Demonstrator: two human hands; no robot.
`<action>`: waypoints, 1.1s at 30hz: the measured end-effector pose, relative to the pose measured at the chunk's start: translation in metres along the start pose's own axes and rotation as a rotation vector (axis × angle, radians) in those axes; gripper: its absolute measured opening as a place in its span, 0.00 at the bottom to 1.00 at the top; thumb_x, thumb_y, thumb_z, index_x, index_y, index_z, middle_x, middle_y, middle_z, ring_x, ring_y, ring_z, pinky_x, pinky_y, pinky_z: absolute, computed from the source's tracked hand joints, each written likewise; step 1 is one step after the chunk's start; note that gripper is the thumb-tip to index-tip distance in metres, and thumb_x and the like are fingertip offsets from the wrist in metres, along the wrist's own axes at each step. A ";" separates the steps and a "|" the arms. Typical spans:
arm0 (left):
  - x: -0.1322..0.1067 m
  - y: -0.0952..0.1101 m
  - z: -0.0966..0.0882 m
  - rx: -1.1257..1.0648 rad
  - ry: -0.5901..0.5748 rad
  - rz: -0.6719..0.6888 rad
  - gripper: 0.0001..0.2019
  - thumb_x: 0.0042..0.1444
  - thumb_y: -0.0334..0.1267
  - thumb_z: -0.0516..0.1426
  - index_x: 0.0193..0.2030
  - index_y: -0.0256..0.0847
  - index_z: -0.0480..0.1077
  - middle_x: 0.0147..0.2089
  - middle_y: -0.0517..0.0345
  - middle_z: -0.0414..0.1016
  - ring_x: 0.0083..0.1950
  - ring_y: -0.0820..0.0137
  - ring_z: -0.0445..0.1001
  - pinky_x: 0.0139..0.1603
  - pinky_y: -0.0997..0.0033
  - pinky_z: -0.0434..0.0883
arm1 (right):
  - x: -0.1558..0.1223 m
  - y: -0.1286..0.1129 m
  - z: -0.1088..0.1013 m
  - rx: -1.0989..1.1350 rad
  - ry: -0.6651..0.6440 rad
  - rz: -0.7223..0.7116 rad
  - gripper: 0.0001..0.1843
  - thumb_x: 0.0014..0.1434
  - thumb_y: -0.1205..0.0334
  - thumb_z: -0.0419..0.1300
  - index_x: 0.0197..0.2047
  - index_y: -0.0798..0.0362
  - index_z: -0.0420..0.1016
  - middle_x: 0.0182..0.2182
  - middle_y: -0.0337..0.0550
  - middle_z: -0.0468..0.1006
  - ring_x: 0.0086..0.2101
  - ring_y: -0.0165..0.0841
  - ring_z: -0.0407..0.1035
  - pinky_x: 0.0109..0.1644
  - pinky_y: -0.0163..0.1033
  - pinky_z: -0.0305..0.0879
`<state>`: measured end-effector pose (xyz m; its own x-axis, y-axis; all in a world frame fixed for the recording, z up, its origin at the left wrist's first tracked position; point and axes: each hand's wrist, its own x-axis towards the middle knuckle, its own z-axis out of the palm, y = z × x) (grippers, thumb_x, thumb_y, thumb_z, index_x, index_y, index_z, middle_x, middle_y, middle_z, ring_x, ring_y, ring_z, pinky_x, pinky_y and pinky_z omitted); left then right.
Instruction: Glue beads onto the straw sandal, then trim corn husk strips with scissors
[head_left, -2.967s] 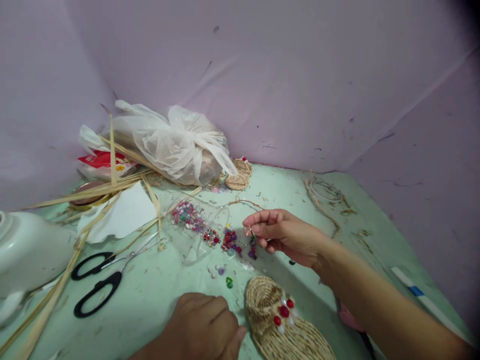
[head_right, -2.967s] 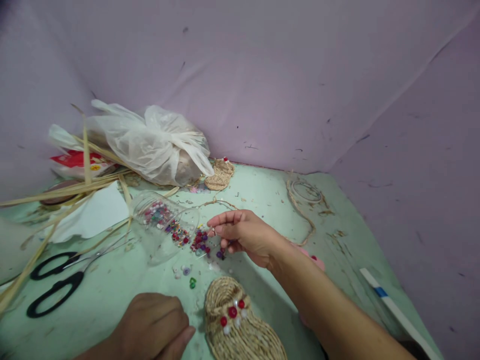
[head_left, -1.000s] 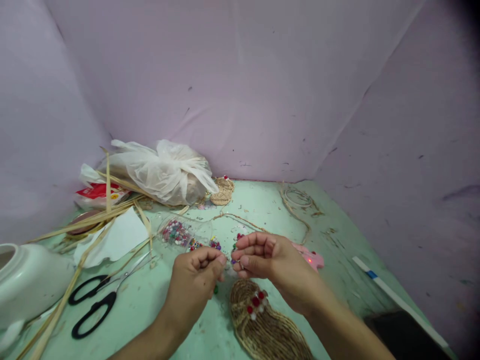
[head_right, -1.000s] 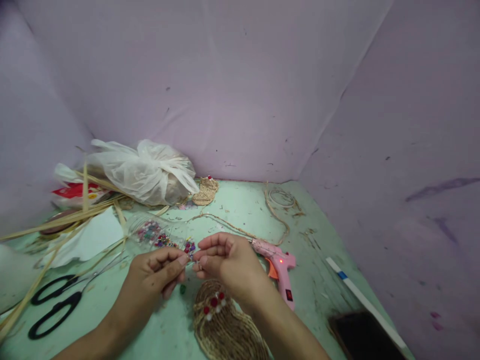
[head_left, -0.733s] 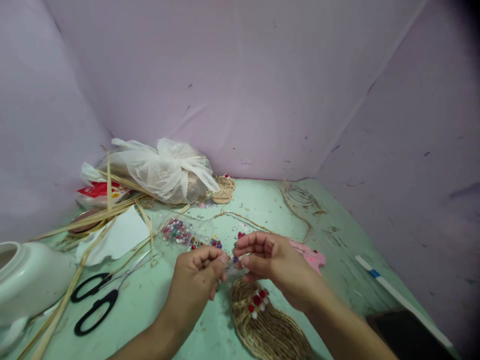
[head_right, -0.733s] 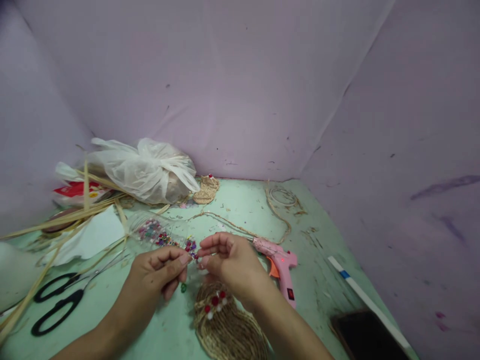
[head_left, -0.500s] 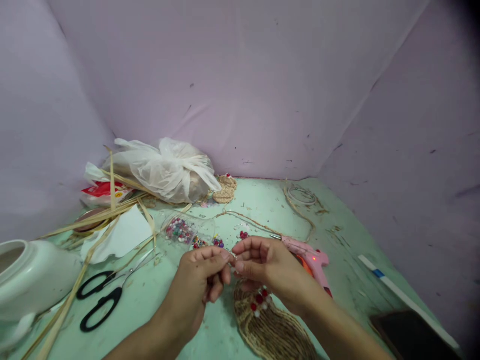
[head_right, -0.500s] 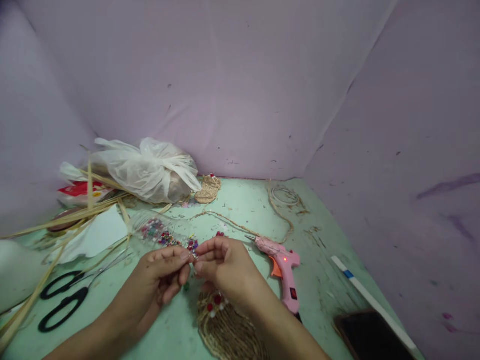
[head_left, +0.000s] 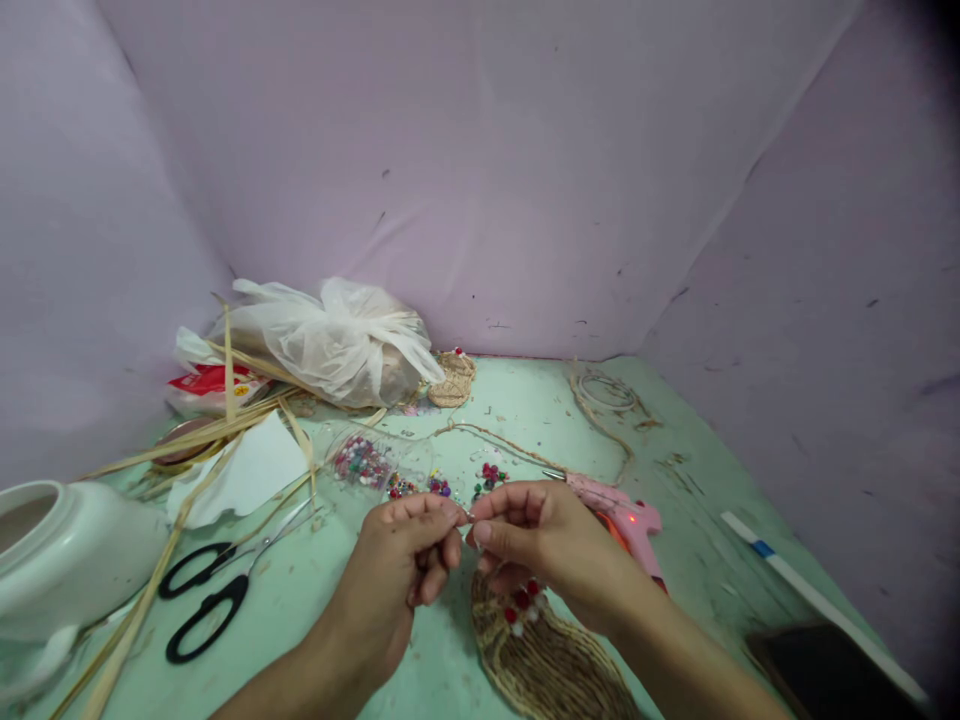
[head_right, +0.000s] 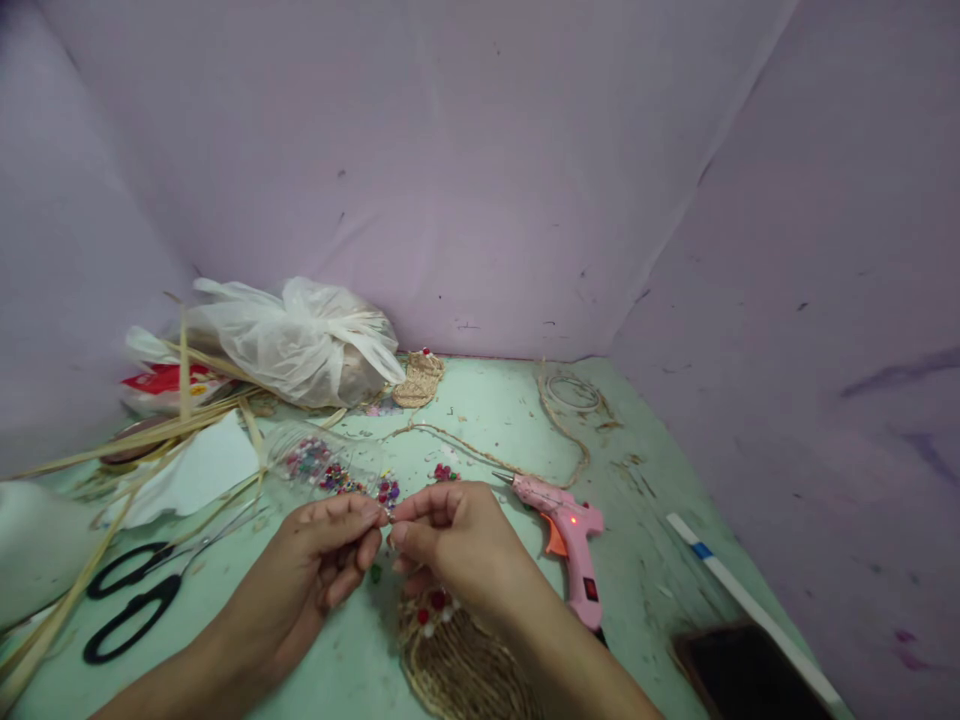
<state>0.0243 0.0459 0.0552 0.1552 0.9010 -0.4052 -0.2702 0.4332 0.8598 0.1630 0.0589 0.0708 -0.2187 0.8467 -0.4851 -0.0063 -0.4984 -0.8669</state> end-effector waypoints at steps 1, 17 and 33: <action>0.000 0.000 0.000 0.000 0.000 0.001 0.11 0.47 0.39 0.57 0.20 0.35 0.63 0.16 0.64 0.64 0.12 0.85 0.51 0.16 0.78 0.41 | 0.000 0.000 0.000 -0.012 -0.001 0.000 0.11 0.37 0.63 0.67 0.25 0.57 0.70 0.16 0.33 0.69 0.18 0.24 0.64 0.20 0.29 0.63; -0.002 0.002 0.004 0.152 0.100 0.073 0.10 0.38 0.40 0.60 0.21 0.34 0.68 0.13 0.65 0.63 0.12 0.84 0.52 0.14 0.81 0.45 | -0.005 -0.001 0.000 -0.092 -0.018 -0.148 0.07 0.40 0.61 0.62 0.23 0.56 0.69 0.14 0.32 0.66 0.15 0.22 0.58 0.18 0.29 0.54; -0.010 0.017 0.001 0.662 0.239 0.323 0.08 0.42 0.38 0.57 0.18 0.38 0.70 0.14 0.63 0.62 0.17 0.77 0.57 0.18 0.78 0.54 | -0.006 -0.012 -0.017 -0.299 0.212 -0.367 0.04 0.42 0.63 0.61 0.22 0.54 0.71 0.14 0.33 0.65 0.18 0.23 0.56 0.21 0.31 0.52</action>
<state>0.0195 0.0442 0.0745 -0.0639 0.9935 -0.0940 0.3685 0.1111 0.9230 0.1807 0.0624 0.0819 -0.0516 0.9903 -0.1290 0.2406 -0.1131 -0.9640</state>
